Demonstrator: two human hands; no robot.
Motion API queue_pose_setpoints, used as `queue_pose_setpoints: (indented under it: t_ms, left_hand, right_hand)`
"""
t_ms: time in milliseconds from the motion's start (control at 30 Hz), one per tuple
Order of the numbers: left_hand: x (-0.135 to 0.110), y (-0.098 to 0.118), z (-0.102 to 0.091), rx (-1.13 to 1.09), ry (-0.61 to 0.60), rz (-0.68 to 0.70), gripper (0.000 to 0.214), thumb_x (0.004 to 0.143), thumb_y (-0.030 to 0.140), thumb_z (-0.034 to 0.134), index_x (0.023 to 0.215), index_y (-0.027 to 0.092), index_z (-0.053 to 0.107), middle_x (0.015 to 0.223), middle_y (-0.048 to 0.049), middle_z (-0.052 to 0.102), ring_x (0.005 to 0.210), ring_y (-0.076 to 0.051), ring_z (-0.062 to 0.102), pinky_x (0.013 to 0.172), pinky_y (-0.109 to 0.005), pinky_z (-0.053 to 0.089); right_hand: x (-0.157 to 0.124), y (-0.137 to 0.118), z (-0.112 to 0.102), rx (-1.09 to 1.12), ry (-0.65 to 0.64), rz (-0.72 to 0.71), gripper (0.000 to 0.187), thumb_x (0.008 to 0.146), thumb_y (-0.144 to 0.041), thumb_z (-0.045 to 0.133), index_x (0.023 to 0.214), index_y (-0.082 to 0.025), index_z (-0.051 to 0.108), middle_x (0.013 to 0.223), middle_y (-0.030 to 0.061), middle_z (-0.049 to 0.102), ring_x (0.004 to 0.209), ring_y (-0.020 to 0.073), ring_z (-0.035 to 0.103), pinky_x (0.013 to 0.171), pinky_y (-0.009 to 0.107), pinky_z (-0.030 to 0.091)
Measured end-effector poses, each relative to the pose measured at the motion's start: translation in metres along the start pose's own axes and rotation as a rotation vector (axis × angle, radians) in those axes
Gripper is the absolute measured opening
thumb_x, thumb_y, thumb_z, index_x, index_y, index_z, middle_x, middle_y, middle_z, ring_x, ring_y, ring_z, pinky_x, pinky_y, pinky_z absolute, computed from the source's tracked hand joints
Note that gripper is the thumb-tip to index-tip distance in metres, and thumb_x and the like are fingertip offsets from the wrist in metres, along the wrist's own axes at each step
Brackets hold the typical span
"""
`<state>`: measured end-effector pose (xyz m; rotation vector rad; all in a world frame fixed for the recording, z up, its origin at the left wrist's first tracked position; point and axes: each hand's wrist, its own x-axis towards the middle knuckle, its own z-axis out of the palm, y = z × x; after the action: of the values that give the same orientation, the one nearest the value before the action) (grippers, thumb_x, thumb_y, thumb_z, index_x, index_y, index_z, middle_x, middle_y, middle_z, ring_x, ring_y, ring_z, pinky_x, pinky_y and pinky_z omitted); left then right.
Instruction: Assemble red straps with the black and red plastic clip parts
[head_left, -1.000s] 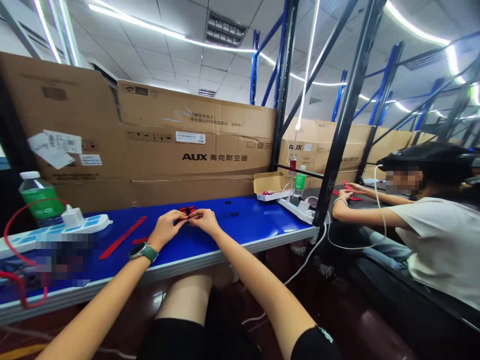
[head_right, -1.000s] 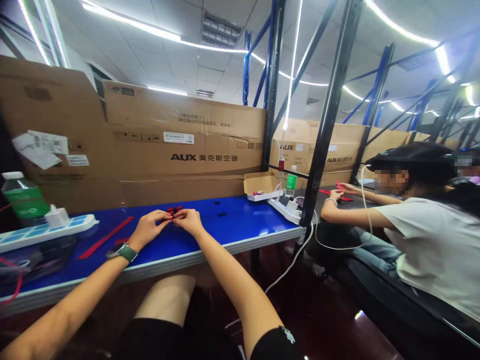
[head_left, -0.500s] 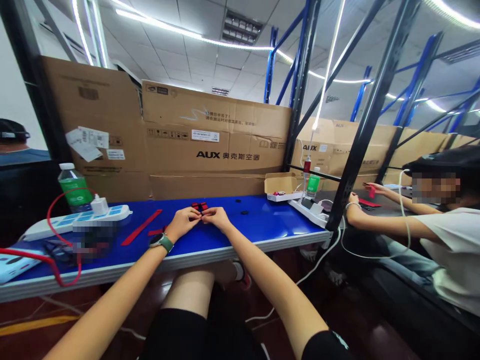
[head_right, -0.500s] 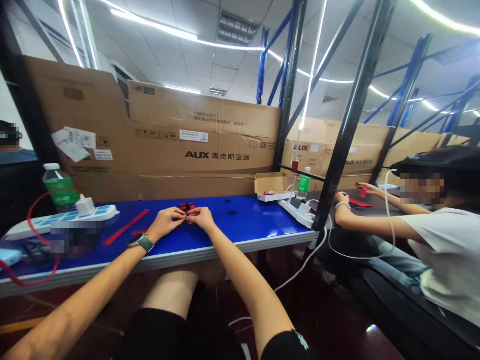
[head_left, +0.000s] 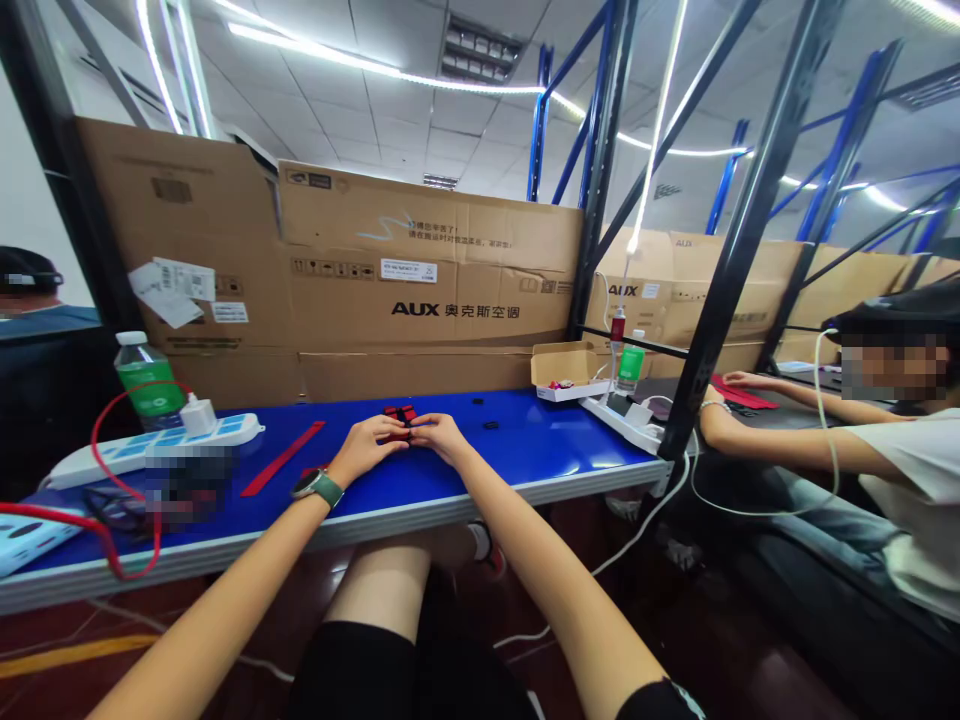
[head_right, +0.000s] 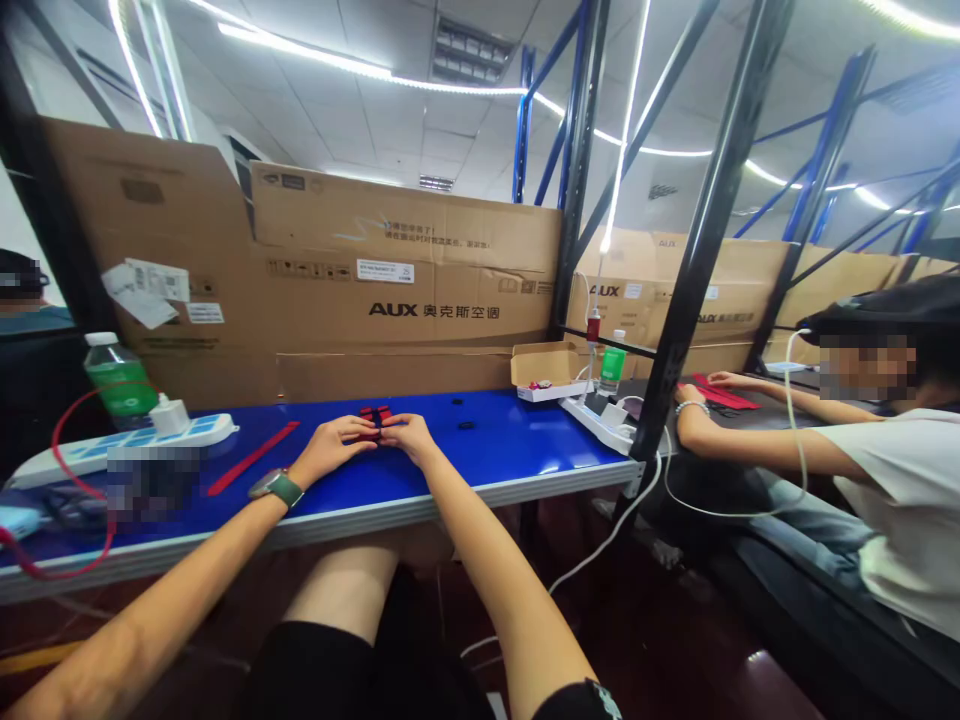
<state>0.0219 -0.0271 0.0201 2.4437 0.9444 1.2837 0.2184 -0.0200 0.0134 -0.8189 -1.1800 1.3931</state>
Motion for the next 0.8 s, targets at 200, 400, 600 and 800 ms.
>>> queue_pose_setpoints:
  t_ms: [200, 400, 600, 800]
  left_hand:
    - [-0.001, 0.005, 0.003, 0.042, -0.053, -0.022, 0.039, 0.08, 0.044, 0.072, 0.112, 0.02, 0.071, 0.108, -0.0081, 0.076, 0.095, -0.024, 0.072, 0.088, -0.037, 0.059]
    - [0.001, 0.009, 0.004, 0.193, -0.062, 0.029, 0.032, 0.08, 0.037, 0.069, 0.107, 0.021, 0.074, 0.107, -0.0078, 0.076, 0.097, -0.024, 0.071, 0.089, -0.035, 0.055]
    - [-0.002, 0.005, 0.001, 0.255, -0.071, -0.053, 0.046, 0.082, 0.048, 0.069, 0.119, 0.022, 0.072, 0.117, -0.0086, 0.075, 0.108, -0.029, 0.07, 0.097, -0.037, 0.052]
    - [-0.007, 0.0, -0.001, 0.481, -0.093, -0.128, 0.043, 0.086, 0.055, 0.063, 0.113, 0.024, 0.074, 0.12, -0.0093, 0.072, 0.111, -0.03, 0.067, 0.096, -0.039, 0.049]
  right_hand:
    - [0.004, 0.003, 0.003, -0.133, 0.017, -0.015, 0.031, 0.059, -0.011, 0.08, 0.085, -0.015, 0.063, 0.057, -0.0033, 0.067, 0.05, 0.0113, 0.062, 0.058, 0.023, 0.054]
    - [0.008, 0.008, 0.002, -0.282, 0.125, -0.075, 0.034, 0.058, -0.007, 0.072, 0.085, -0.019, 0.057, 0.056, -0.007, 0.064, 0.047, 0.0109, 0.059, 0.052, 0.02, 0.047]
    - [0.011, 0.007, -0.008, -0.525, 0.351, -0.181, 0.027, 0.064, -0.015, 0.068, 0.089, -0.02, 0.059, 0.07, -0.0041, 0.065, 0.061, 0.0145, 0.063, 0.062, 0.024, 0.051]
    - [0.01, 0.004, -0.017, -0.801, 0.655, -0.408, 0.023, 0.072, -0.006, 0.051, 0.09, -0.018, 0.057, 0.086, 0.0059, 0.063, 0.086, 0.0213, 0.063, 0.086, 0.033, 0.051]
